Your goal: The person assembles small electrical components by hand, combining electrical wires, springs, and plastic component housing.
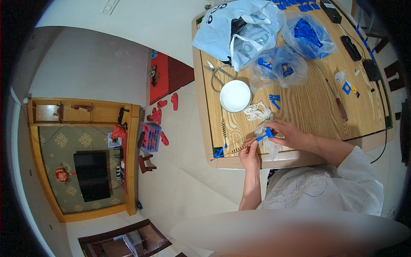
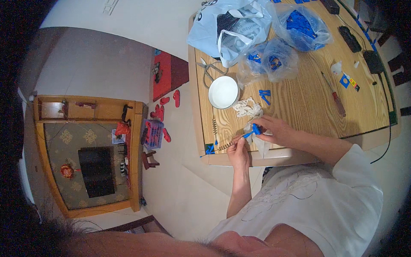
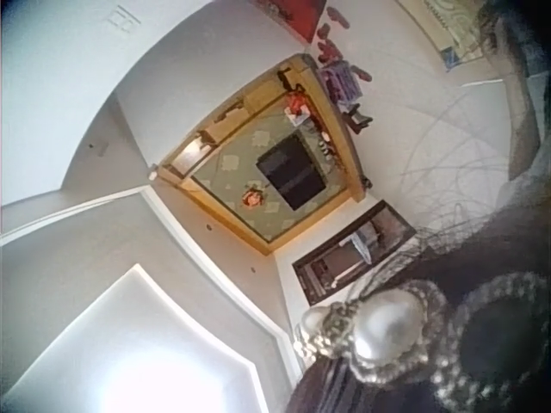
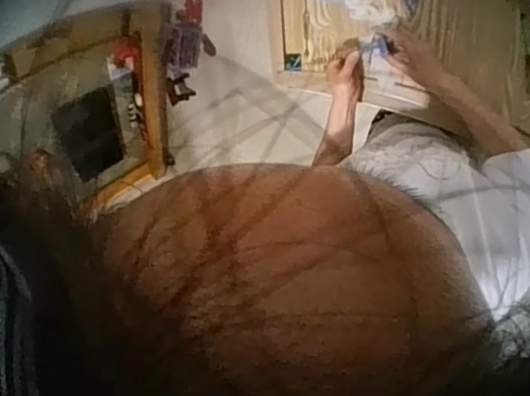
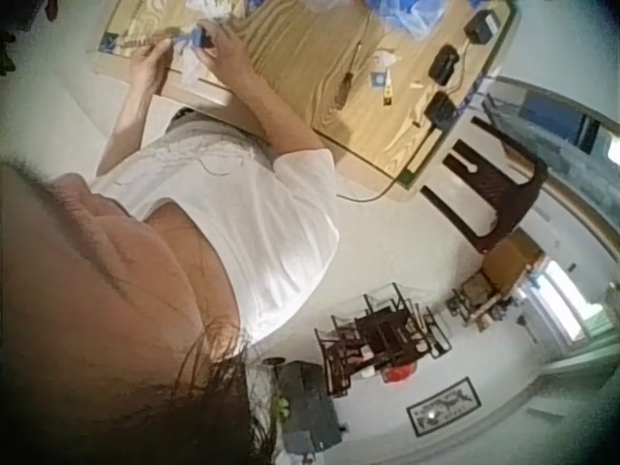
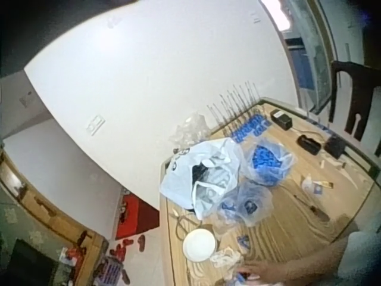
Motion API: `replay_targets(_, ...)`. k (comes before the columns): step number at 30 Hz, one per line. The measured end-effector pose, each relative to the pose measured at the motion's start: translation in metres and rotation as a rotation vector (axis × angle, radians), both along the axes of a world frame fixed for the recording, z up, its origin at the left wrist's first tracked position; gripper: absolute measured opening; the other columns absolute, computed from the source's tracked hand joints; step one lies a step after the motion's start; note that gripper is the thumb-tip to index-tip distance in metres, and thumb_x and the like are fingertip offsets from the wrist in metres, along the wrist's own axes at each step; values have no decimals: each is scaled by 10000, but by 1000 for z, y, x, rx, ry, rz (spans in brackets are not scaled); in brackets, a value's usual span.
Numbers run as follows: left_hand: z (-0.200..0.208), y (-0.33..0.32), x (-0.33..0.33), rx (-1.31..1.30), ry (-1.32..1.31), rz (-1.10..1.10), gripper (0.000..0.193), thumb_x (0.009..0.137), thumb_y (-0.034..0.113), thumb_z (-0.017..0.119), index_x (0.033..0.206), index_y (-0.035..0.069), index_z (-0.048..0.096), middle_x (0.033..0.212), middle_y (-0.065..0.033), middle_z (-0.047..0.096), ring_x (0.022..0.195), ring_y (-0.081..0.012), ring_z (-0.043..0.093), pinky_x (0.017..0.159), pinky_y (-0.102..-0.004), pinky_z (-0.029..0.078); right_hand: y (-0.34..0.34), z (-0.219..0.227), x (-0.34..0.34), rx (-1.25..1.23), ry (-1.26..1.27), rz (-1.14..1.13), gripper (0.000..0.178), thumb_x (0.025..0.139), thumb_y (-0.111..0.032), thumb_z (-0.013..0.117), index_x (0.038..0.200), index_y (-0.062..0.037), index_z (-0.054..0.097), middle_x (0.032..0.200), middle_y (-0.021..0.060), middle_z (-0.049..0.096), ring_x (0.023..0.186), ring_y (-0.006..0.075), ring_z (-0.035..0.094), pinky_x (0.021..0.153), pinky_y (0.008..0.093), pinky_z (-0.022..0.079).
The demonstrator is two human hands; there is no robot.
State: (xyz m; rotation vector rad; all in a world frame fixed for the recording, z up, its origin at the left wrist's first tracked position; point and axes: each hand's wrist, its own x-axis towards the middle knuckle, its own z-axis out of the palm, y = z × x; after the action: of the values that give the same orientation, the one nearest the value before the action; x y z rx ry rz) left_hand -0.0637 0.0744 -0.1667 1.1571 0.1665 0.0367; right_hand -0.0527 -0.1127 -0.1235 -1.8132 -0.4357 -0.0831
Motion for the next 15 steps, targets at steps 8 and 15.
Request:
replay_targets(8,0,-2,0,35,-13,9,84,809,-23,572,882,-8,612,839,-50,599,707,-95,521,651,-206,425,0,1,0,-27,-100,-30,449,709,12,670,1117,-54,496,879,86,537,770,168,584,672,271,512)
replay_targets(15,1,-2,0,-11,52,23,87,819,-4,572,895,-15,613,843,-55,610,689,-96,530,639,-201,435,0,-1,0,-18,-22,-8,454,704,6,679,1117,-49,497,896,89,546,763,160,583,672,265,509)
